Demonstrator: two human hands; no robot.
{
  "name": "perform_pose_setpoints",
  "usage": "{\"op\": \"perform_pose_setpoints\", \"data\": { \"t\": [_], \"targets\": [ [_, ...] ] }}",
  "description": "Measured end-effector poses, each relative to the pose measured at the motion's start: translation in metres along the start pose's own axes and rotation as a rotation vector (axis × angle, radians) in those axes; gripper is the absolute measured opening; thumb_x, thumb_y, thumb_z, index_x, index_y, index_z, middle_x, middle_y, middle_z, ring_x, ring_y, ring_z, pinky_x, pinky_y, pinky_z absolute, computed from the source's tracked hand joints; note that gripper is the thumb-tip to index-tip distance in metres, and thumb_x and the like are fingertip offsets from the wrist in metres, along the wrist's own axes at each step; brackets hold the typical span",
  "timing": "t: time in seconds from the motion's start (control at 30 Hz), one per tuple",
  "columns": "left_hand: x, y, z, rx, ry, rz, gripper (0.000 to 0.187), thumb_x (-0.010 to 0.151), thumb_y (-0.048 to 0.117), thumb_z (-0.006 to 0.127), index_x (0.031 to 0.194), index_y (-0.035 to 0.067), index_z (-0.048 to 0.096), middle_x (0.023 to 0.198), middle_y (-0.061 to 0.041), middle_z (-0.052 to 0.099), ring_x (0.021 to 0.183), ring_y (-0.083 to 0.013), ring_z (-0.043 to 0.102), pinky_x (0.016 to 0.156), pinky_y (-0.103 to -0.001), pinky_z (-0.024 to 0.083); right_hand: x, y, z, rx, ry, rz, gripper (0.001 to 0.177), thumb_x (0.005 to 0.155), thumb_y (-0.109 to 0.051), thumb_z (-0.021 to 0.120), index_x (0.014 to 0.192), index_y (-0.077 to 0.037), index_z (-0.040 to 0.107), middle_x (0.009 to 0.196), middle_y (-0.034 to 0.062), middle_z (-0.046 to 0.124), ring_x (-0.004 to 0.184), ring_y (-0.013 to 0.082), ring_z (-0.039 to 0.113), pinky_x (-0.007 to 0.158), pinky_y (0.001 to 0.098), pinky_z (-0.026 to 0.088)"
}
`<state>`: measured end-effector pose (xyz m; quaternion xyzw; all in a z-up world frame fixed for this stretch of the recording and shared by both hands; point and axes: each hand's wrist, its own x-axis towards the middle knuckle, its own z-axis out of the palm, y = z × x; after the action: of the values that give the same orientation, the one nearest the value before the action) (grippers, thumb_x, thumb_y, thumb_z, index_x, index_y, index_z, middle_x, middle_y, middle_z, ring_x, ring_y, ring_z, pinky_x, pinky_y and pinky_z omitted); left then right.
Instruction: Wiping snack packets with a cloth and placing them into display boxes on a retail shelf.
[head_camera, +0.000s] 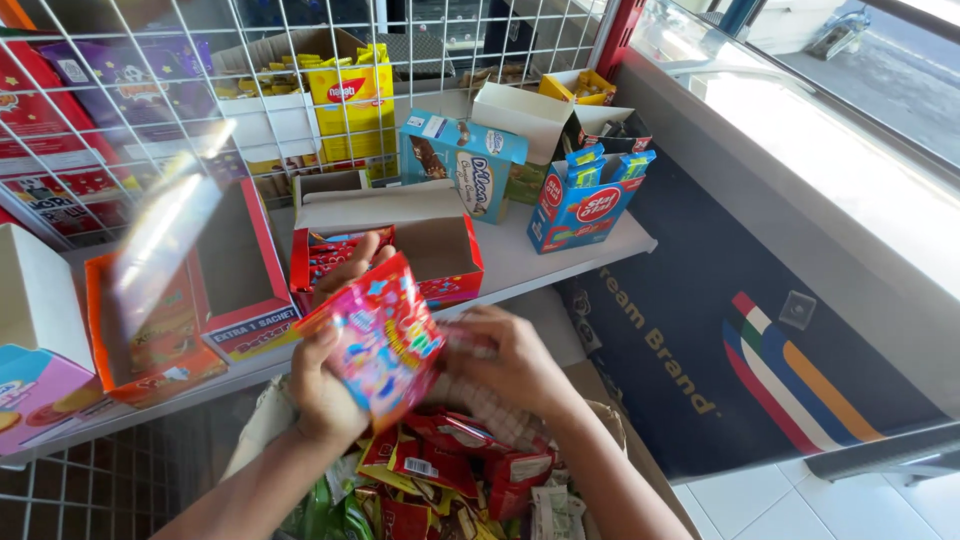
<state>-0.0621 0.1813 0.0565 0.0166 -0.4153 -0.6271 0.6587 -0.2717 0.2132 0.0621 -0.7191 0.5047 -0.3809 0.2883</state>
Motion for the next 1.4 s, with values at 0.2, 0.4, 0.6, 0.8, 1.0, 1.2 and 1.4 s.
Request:
{"op": "perform_pose_setpoints", "data": {
  "t": [0.2,0.4,0.6,0.8,1.0,1.2,1.4],
  "targets": [
    [0.028,-0.006,-0.041,0.407,-0.206,-0.421,0.095,0.084,0.057,0.073,0.156,0.002,0.044,0.156,-0.025,0.053,0.144,-0.0358,0.052,0.118,-0.054,0.042,-0.007,-0.027,-0.019,-0.752,0.536,-0.006,0.028,0.075,-0.012,0.079,0.102,-0.016,0.078,0.112,0.0015,0.068,0.095,0.0276,0.064,0.074,0.0422,0.054],
    [0.016,-0.012,-0.016,0.986,-0.764,-0.203,0.122,0.071,0.049,0.086,0.162,0.001,0.020,0.165,-0.021,0.033,0.152,-0.0362,0.032,0.120,-0.047,0.026,-0.009,-0.042,-0.012,-0.902,0.433,0.108,0.025,0.072,-0.018,0.078,0.097,-0.017,0.076,0.107,-0.0011,0.066,0.093,0.0246,0.064,0.076,0.0404,0.055],
    [0.006,-0.034,-0.039,1.101,-0.532,-0.456,0.057,0.105,0.028,0.051,0.160,0.018,0.043,0.154,-0.001,0.058,0.141,-0.0190,0.058,0.120,-0.037,0.042,-0.008,-0.036,-0.013,-0.630,0.694,-0.120,0.035,0.077,-0.015,0.080,0.111,-0.014,0.072,0.118,0.0052,0.065,0.102,0.0291,0.065,0.080,0.0424,0.055],
    [-0.001,-0.029,-0.050,0.018,0.046,-0.828,0.052,0.102,0.027,0.050,0.153,0.015,0.048,0.144,-0.009,0.057,0.120,-0.0245,0.061,0.096,-0.047,0.054,-0.008,-0.039,0.016,-0.523,0.435,-0.366,0.042,0.070,-0.012,0.077,0.110,-0.015,0.069,0.118,0.0113,0.064,0.103,0.0324,0.065,0.083,0.0438,0.056],
    [0.014,-0.004,-0.018,0.037,0.002,-0.787,0.058,0.102,0.032,0.049,0.155,0.010,0.044,0.147,-0.010,0.057,0.130,-0.0246,0.059,0.103,-0.045,0.052,0.000,-0.028,-0.003,-0.654,0.527,-0.086,0.039,0.076,-0.012,0.075,0.114,-0.014,0.070,0.113,0.0083,0.065,0.104,0.0304,0.067,0.075,0.0421,0.056],
    [0.061,0.009,-0.029,1.011,-0.312,-0.204,0.046,0.111,0.024,0.043,0.152,0.006,0.052,0.154,-0.010,0.058,0.144,-0.0187,0.049,0.117,-0.036,0.034,-0.004,-0.047,-0.017,-0.642,0.643,-0.101,0.034,0.082,-0.019,0.077,0.116,-0.017,0.070,0.116,0.0048,0.066,0.104,0.0283,0.067,0.081,0.0412,0.055],
    [0.147,-0.014,-0.074,1.224,-0.197,-0.045,0.032,0.112,0.023,0.044,0.133,0.009,0.065,0.125,-0.008,0.074,0.113,-0.0157,0.066,0.099,-0.031,0.049,-0.003,-0.064,-0.017,-0.580,0.741,-0.187,0.041,0.081,-0.016,0.078,0.120,-0.015,0.069,0.121,0.0066,0.066,0.108,0.0291,0.067,0.087,0.0401,0.055]
  ]
}}
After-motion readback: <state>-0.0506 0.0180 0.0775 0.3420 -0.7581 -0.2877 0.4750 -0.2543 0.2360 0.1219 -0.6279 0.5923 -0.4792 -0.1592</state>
